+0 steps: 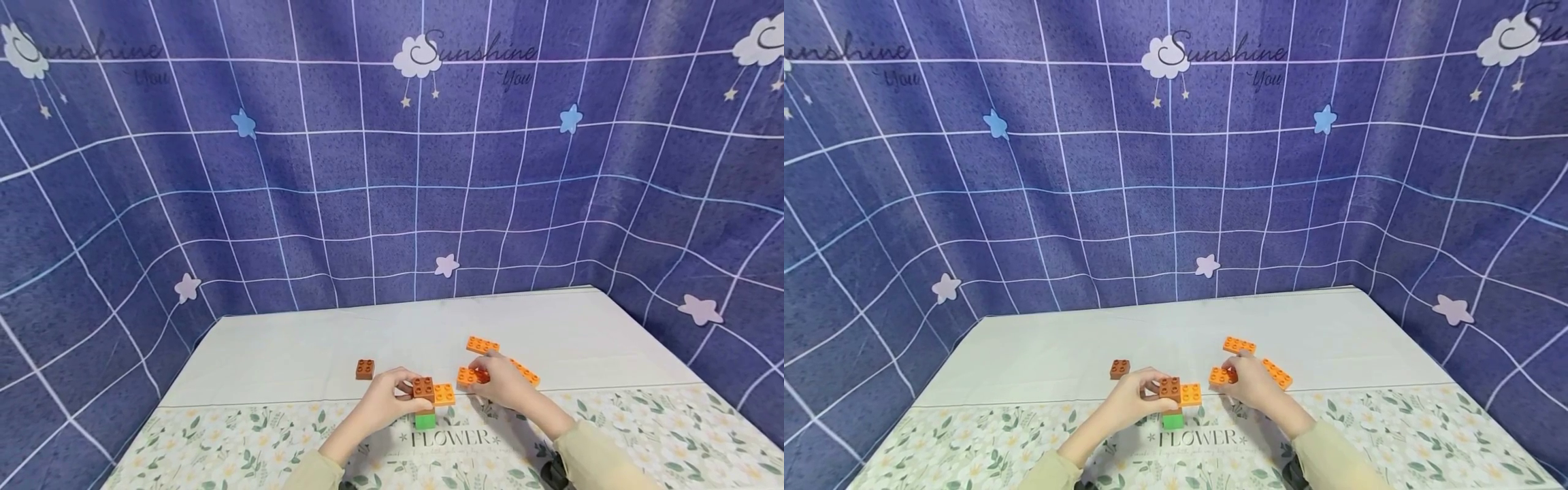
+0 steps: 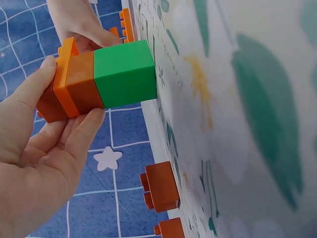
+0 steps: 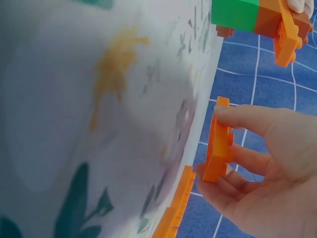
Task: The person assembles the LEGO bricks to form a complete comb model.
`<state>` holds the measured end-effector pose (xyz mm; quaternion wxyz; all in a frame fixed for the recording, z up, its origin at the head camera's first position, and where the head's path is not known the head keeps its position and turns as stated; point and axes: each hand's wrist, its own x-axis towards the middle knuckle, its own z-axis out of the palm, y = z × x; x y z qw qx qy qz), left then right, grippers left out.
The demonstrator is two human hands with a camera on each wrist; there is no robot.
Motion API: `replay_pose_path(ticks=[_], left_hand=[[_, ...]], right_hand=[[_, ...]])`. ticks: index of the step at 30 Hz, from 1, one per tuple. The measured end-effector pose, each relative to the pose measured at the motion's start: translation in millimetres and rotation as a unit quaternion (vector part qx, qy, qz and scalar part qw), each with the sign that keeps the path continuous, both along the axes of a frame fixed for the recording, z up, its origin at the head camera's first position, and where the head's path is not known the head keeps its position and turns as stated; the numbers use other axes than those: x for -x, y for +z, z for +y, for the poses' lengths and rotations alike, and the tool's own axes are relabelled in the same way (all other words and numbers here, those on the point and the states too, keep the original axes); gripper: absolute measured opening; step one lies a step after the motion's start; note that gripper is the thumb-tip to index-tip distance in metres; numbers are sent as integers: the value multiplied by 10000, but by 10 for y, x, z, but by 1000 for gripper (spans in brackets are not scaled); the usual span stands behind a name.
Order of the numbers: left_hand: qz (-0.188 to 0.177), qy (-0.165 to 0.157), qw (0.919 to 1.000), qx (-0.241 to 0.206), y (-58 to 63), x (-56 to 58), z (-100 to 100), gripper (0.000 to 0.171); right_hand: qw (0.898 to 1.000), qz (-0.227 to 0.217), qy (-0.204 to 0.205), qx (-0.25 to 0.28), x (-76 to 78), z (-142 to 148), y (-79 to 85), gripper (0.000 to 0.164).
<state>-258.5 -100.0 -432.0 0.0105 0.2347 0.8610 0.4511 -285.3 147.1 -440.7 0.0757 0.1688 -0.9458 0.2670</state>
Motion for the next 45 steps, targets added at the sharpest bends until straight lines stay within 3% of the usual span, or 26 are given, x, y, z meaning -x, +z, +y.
replay_pose_path(ticks=[9,20,27,45], left_hand=[[29,33,10000,54,-6,-6,-5,49],[-116,40,9999,35,0,-12,-19,49],[-261,9,9997,-6,-5,3,-26,49],[-208,4,9998,-63,-5,9,-20,48]], right_hand=[[9994,251,133,202,-57,12,84,29],[9952,613,632,420,-70,52,187,30],[9943,623,734,448,-87,45,254,32],[9905,935,873,499,-152,28,448,31]])
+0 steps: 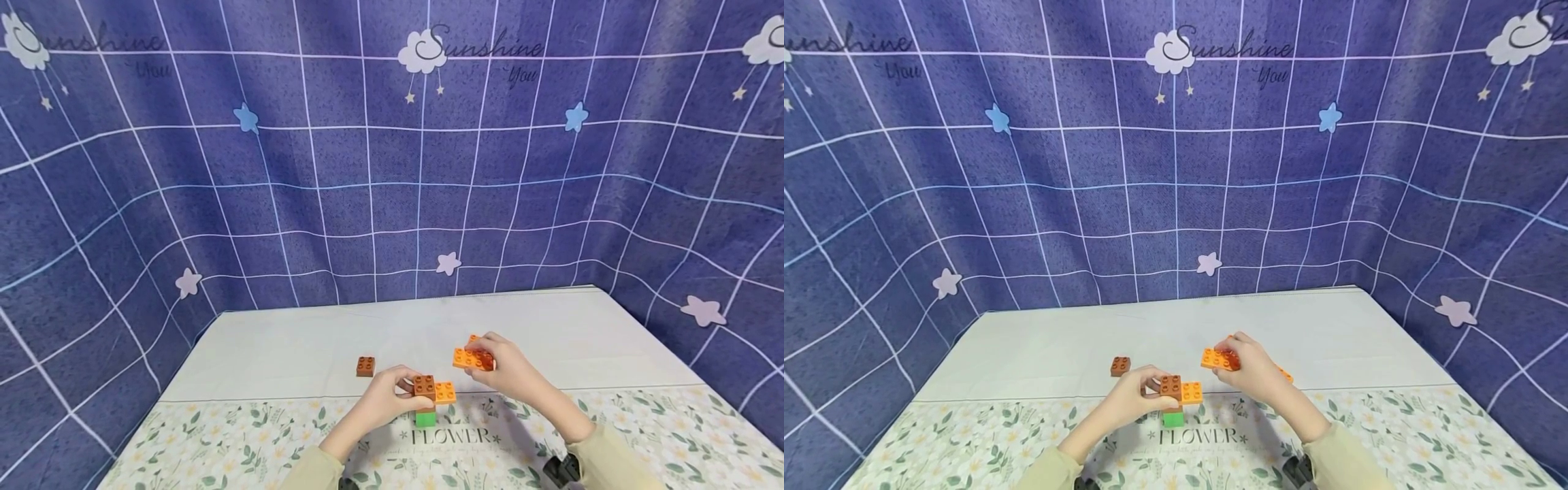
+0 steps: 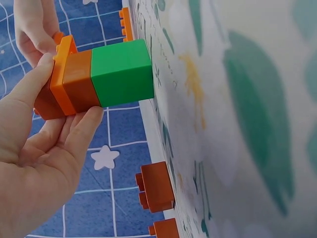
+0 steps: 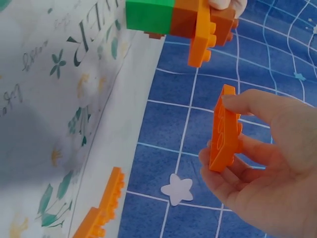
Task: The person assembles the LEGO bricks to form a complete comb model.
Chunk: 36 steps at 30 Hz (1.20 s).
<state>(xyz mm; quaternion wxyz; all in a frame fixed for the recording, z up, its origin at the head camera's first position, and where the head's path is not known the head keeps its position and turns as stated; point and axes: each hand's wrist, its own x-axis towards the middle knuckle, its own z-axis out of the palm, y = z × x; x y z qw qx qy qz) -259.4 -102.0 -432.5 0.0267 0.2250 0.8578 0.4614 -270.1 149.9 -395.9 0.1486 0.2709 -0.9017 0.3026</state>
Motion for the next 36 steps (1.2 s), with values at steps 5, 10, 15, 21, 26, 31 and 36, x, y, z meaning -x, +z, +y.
replay_pose_path(ticks=[5,10,15,21,26,31,36], left_hand=[[-15,-9,10000,-15,1,1,-6,49],[3,9,10000,-25,1,8,-8,50],[34,14,10000,-26,-4,9,-9,49],[92,33,10000,-20,-7,5,-4,49],[119,44,9999,-2,-15,7,-4,49],[21,12,10000,-27,-14,7,-6,49],[-15,-19,10000,-36,-13,10,-2,48]], right_hand=[[9999,102,12,0,-30,-16,47,32],[9997,231,104,25,-58,-44,86,33],[9993,317,220,-17,-85,-81,106,33],[9987,329,381,-7,-116,-117,122,32],[9988,219,423,106,-132,-150,133,34],[9991,79,416,12,-151,-187,141,34],[9989,-36,461,-121,-180,-228,163,34]])
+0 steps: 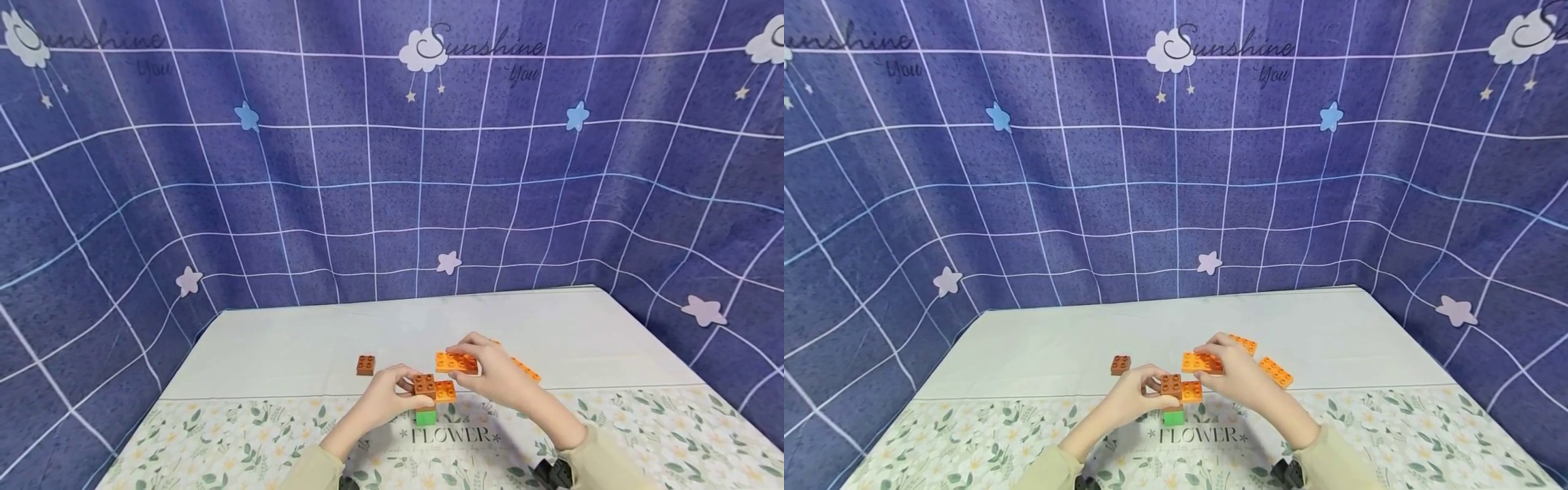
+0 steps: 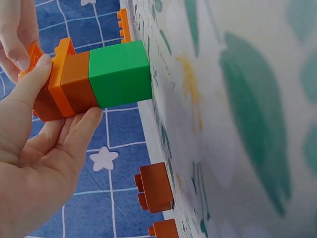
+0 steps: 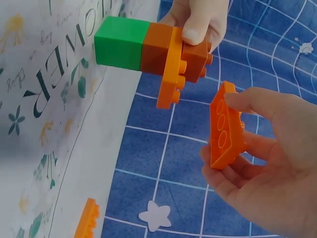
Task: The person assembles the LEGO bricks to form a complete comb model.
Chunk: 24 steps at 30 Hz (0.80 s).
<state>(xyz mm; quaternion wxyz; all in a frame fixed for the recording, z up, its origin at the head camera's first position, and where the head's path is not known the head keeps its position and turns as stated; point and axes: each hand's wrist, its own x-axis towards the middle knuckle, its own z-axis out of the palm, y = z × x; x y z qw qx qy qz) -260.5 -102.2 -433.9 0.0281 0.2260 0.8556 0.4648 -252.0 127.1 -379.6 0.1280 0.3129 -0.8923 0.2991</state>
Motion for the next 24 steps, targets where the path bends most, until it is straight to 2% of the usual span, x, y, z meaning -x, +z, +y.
replay_pose_path(ticks=[10,24], left_hand=[[100,13,9999,40,-2,14,25,44],[203,56,9998,63,-7,6,16,38]], right_hand=[[9996,-139,175,-181,-29,-73,8,35],[9978,-394,532,-14,-24,-200,-59,33]])
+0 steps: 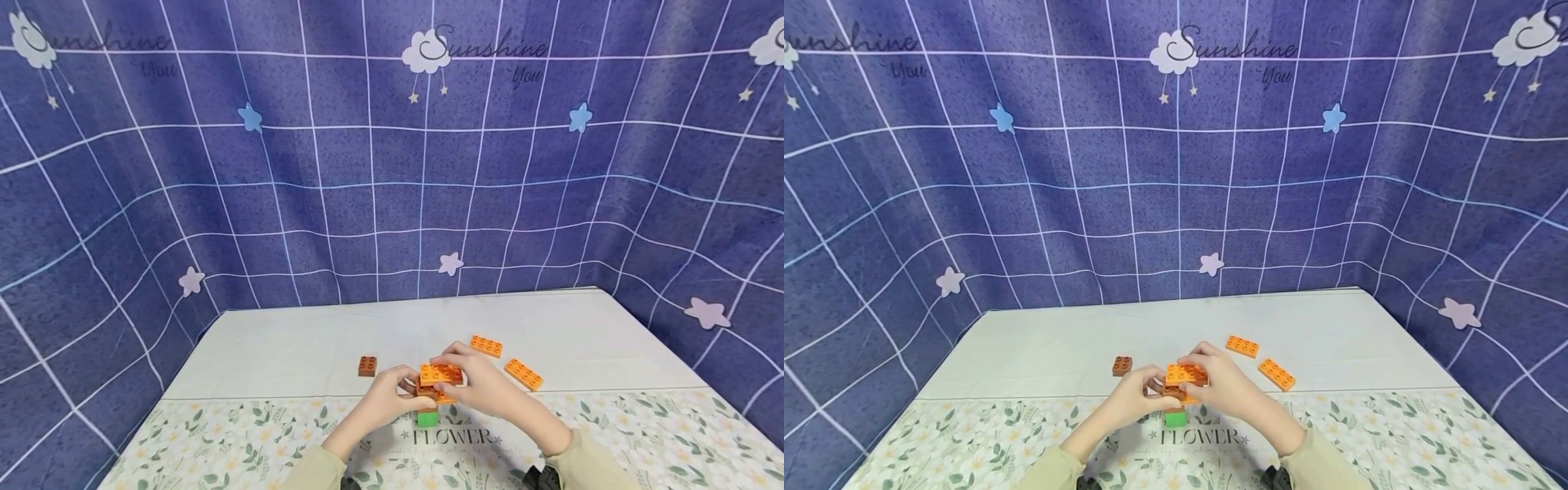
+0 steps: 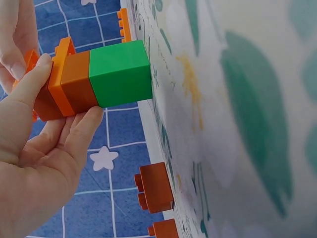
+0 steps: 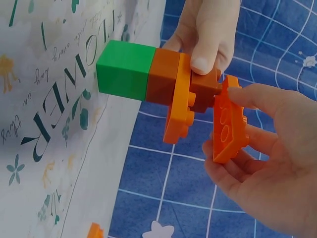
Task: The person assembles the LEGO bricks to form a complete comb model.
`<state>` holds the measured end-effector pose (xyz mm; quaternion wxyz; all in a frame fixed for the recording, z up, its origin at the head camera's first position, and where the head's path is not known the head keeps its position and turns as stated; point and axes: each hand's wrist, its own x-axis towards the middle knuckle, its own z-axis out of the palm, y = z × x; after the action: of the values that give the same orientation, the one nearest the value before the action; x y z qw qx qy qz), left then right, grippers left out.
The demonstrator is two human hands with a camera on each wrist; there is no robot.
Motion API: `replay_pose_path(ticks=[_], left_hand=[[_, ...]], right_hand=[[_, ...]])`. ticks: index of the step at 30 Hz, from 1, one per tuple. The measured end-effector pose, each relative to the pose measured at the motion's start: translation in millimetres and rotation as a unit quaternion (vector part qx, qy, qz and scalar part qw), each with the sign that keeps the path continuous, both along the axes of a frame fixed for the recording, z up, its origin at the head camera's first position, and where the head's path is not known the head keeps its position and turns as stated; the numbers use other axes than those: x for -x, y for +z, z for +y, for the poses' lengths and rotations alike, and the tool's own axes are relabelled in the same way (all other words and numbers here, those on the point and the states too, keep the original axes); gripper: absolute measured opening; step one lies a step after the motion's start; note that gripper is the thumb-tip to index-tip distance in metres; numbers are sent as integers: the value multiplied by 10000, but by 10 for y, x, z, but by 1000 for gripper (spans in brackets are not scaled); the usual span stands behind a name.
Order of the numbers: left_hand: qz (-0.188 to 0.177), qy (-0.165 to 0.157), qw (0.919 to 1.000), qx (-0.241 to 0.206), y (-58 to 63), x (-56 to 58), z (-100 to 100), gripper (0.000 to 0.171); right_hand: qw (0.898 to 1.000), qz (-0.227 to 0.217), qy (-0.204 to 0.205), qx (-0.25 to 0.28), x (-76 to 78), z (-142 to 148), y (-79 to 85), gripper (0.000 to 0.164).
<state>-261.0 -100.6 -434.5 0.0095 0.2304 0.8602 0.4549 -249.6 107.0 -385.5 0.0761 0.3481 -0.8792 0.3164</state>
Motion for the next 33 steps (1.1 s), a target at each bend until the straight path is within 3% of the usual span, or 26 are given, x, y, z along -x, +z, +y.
replay_pose_path(ticks=[10,33], left_hand=[[-20,-24,10000,-38,13,-7,9,31],[-114,-51,9999,-49,6,-7,3,34]], right_hand=[[10000,62,76,-9,5,-27,-25,32],[9992,-164,319,-157,11,-13,-3,33]])
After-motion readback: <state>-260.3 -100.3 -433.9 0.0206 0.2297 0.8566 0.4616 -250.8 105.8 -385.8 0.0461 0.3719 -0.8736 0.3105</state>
